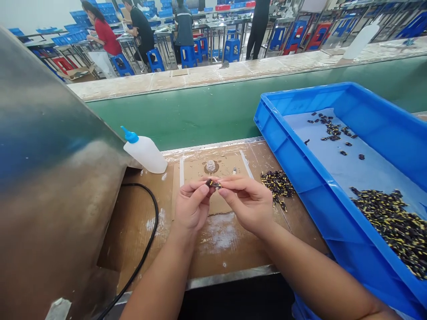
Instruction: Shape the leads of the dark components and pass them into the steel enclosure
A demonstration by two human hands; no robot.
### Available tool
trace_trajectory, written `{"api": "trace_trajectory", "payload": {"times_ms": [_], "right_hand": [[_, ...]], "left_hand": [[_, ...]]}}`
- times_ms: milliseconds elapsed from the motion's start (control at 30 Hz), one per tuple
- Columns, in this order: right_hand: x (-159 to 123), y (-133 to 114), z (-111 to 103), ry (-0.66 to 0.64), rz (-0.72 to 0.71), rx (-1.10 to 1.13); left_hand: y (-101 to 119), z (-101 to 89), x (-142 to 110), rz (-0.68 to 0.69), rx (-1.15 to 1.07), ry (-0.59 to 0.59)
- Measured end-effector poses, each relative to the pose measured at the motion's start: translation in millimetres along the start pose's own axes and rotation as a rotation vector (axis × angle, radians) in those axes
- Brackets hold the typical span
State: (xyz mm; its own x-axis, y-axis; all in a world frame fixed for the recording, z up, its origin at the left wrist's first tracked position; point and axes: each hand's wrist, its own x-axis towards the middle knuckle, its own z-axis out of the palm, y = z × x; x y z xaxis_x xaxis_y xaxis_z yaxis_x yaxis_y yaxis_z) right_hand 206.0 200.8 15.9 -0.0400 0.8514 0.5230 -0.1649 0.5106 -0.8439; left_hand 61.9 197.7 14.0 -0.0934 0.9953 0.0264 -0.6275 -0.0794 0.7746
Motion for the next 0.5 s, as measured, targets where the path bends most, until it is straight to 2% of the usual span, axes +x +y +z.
{"api": "trace_trajectory", "payload": {"times_ms": [267,500], "right_hand": [[3.6,-1.6,-2.8,-0.021,-0.003,-0.026],[6.8,-4.2,-4.3,-0.031,0.009,-0.027]], "left_hand": [[0.3,-1.2,-0.3,0.003,0.016,0.014],[2.1,-1.4,1.6,0.058,0.073,-0.022]]}}
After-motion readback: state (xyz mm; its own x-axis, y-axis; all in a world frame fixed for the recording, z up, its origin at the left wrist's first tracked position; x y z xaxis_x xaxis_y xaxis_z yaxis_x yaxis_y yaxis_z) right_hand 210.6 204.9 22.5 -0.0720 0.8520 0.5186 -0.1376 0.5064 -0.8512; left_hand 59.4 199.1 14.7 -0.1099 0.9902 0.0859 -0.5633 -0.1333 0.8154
